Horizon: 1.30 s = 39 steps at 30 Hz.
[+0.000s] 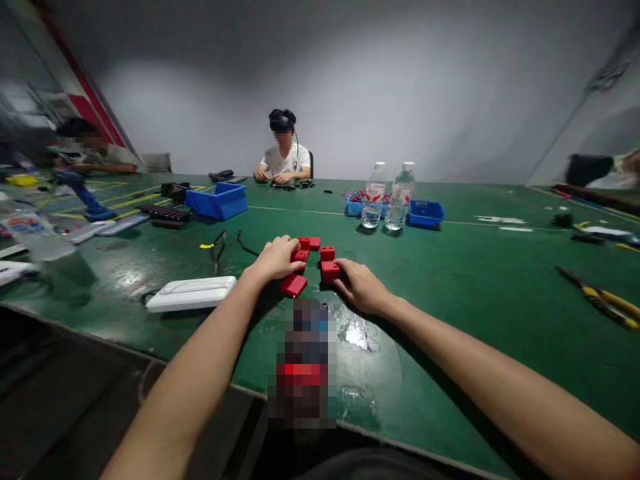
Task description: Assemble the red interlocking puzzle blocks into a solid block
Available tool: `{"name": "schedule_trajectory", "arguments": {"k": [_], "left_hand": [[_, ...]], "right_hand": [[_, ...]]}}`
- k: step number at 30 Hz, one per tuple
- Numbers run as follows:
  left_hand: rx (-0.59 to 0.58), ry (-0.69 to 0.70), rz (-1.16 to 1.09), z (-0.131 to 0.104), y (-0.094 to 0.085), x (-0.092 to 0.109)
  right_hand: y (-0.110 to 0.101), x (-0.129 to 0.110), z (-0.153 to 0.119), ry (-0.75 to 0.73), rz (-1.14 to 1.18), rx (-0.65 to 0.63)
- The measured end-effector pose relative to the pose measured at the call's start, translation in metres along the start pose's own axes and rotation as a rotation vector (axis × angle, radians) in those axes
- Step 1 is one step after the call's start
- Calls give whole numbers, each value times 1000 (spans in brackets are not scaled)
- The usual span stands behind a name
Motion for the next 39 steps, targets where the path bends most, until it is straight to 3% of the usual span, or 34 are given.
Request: {"name": "schedule_trajectory", "arguments": {"k": [6,10,16,20,26,33,39], "left_hand": [[270,199,-325,1,-25,44],[200,185,-467,1,-22,57],[-15,231,-480,3,5,58],[-84,222,-434,6,22,54],[-93,105,-446,9,25,44],[-66,40,-749,13,37,34],[-28,78,-757,13,34,35]], "right_hand": [[-2,0,1,-13,8,3],[-3,-1,2,-29,15,10],[-3,0,1,-36,43,17],[-4,0,1,-53,93,40],[-9,-8,1,-117,146,70],[-9,-17,-1,-184,72,59],[-19,-19,0,-143,294,72]]}}
Point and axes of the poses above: each hand's wrist, its own z-axis towards the middle knuckle, its own y-axis out of the palm, x = y × z, the point moved 10 cm from there along z, towards the middle knuckle, and after that the axes turned 11 degrees about z, right-handed, at the moved point
